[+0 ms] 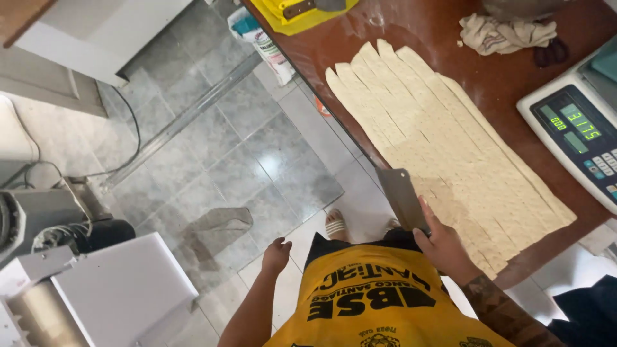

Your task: Cutting a sheet of dough into small squares using a cleaver after using a docker roller.

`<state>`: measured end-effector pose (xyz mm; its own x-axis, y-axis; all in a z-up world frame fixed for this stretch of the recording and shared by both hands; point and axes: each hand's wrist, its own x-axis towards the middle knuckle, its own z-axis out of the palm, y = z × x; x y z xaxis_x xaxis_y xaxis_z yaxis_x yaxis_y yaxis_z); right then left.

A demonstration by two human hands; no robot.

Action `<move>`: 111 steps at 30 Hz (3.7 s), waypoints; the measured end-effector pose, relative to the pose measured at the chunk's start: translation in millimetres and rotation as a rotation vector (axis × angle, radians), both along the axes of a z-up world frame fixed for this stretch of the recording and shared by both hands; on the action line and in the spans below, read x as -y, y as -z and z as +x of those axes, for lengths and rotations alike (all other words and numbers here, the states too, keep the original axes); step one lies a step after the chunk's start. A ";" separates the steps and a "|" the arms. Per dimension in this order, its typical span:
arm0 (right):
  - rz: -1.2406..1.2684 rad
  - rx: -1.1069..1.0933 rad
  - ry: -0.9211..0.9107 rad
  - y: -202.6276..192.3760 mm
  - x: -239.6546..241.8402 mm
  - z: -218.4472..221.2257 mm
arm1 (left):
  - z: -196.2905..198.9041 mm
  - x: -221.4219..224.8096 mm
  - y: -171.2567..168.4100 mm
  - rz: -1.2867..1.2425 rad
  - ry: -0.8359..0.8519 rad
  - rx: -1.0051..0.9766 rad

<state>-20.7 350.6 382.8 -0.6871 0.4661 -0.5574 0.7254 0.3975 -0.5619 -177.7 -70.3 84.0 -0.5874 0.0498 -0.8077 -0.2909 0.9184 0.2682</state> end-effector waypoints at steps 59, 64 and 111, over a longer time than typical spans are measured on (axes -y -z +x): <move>0.134 0.393 0.962 57.6 -54.1 -514.0 | -505.4 -439.8 -59.8 1.306 1.653 -0.735; 0.124 0.498 0.900 56.4 -72.2 -532.9 | -507.6 -448.3 -81.1 1.398 1.669 -0.653; 0.358 0.175 0.965 99.7 -59.2 -447.9 | -466.2 -459.7 -90.6 1.160 1.836 -0.507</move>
<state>-468.6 409.8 283.2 0.1419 0.9316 -0.3346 0.8836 -0.2716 -0.3815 -644.0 389.4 174.7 0.5581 0.8197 0.1288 0.6870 -0.5435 0.4824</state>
